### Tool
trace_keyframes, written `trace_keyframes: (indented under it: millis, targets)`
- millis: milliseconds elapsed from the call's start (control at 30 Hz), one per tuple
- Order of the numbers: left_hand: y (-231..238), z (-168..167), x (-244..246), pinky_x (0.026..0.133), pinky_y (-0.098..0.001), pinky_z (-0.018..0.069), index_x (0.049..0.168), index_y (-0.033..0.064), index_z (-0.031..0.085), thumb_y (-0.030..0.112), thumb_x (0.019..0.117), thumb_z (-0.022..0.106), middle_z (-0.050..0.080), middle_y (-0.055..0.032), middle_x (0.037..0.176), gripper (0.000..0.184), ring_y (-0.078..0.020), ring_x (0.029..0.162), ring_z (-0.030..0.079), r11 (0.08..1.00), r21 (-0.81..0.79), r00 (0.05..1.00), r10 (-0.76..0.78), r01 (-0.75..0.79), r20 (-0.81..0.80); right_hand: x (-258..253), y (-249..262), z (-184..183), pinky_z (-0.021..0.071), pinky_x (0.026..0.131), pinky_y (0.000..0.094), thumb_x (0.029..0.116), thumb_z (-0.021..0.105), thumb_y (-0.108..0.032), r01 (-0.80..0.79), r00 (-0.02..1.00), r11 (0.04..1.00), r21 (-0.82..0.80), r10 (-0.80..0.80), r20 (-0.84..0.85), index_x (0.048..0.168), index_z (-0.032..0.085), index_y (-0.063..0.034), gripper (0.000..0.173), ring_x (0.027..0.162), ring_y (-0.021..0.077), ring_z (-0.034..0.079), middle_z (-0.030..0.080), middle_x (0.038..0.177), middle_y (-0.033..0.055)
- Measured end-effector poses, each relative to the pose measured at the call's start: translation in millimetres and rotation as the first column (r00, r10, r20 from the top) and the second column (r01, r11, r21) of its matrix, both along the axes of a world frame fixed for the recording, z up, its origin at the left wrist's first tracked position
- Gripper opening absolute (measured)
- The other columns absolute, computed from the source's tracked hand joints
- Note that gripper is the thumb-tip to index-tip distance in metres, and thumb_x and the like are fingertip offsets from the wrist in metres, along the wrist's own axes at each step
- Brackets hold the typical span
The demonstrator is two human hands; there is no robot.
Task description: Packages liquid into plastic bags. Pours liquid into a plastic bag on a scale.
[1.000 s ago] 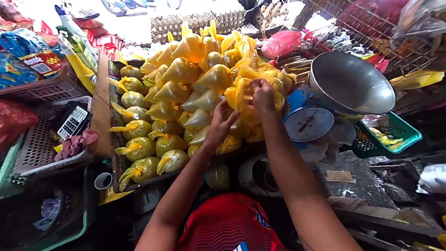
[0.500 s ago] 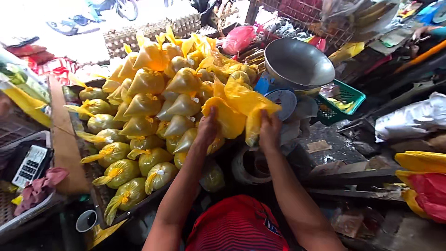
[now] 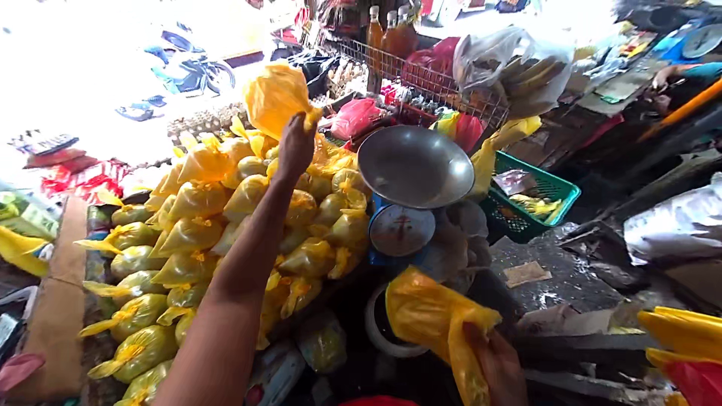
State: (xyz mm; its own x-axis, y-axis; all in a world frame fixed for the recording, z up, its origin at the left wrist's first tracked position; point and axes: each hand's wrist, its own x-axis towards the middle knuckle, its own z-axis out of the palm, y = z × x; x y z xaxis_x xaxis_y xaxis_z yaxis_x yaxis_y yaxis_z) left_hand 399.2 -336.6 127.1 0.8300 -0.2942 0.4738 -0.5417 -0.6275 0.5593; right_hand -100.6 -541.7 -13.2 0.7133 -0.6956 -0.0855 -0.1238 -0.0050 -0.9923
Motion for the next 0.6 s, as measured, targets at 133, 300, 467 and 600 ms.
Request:
trace_keyframes:
  millis: [133, 300, 467, 600]
  targets:
    - [-45.3, -86.3, 42.2, 0.103, -0.0714, 0.0440, 0.141, 0.0064, 0.054, 0.044, 0.0977, 0.064, 0.059, -0.0221, 0.138, 0.058, -0.0437, 0.125, 0.059, 0.931, 0.347, 0.977, -0.037, 0.109, -0.208, 0.6, -20.3, -8.8, 0.0649, 0.073, 0.0332, 0.1010, 0.060, -0.006, -0.123, 0.992, 0.991, 0.059, 0.121, 0.040, 0.108, 0.072, -0.0021, 0.015, 0.079, 0.0131, 0.074, 0.076, 0.090, 0.0054]
    - [-46.0, -138.5, 10.5, 0.117, -0.0717, 0.0276, 0.152, 0.0031, 0.043, 0.040, 0.0890, 0.074, 0.042, -0.0239, 0.156, 0.079, -0.0425, 0.147, 0.037, 0.957, 0.288, 0.960, 0.040, 0.044, -0.279, 8.8, -46.4, -25.3, 0.0637, 0.087, 0.0401, 0.0927, 0.070, -0.003, -0.206, 0.977, 0.958, 0.200, 0.190, 0.094, 0.127, 0.062, 0.0033, 0.036, 0.099, 0.0232, 0.073, 0.073, 0.110, 0.0147]
    - [-7.8, -151.8, -182.9, 0.078, -0.0447, 0.0599, 0.123, 0.0049, 0.058, 0.034, 0.1040, 0.057, 0.067, -0.0122, 0.105, 0.035, -0.0230, 0.090, 0.067, 0.974, -0.217, 0.959, 0.001, -0.066, -0.284, 57.8, -52.0, -45.1, 0.0656, 0.081, 0.0412, 0.0910, 0.078, -0.021, -0.297, 0.953, 0.942, 0.155, 0.303, -0.017, 0.119, 0.069, -0.0025, 0.035, 0.091, 0.0223, 0.075, 0.075, 0.102, 0.0109]
    - [-16.3, -179.2, -315.0, 0.080, -0.0361, 0.0576, 0.129, -0.0015, 0.053, 0.038, 0.1035, 0.055, 0.066, -0.0096, 0.108, 0.047, -0.0166, 0.092, 0.066, 0.821, -0.556, 0.602, -0.510, 0.127, -0.615, 109.5, -25.6, -36.1, 0.0634, 0.072, 0.0394, 0.0976, 0.066, -0.047, -0.477, 0.871, 0.873, -0.107, 0.453, -0.189, 0.104, 0.075, -0.0105, 0.038, 0.077, 0.0133, 0.072, 0.075, 0.085, 0.0019]
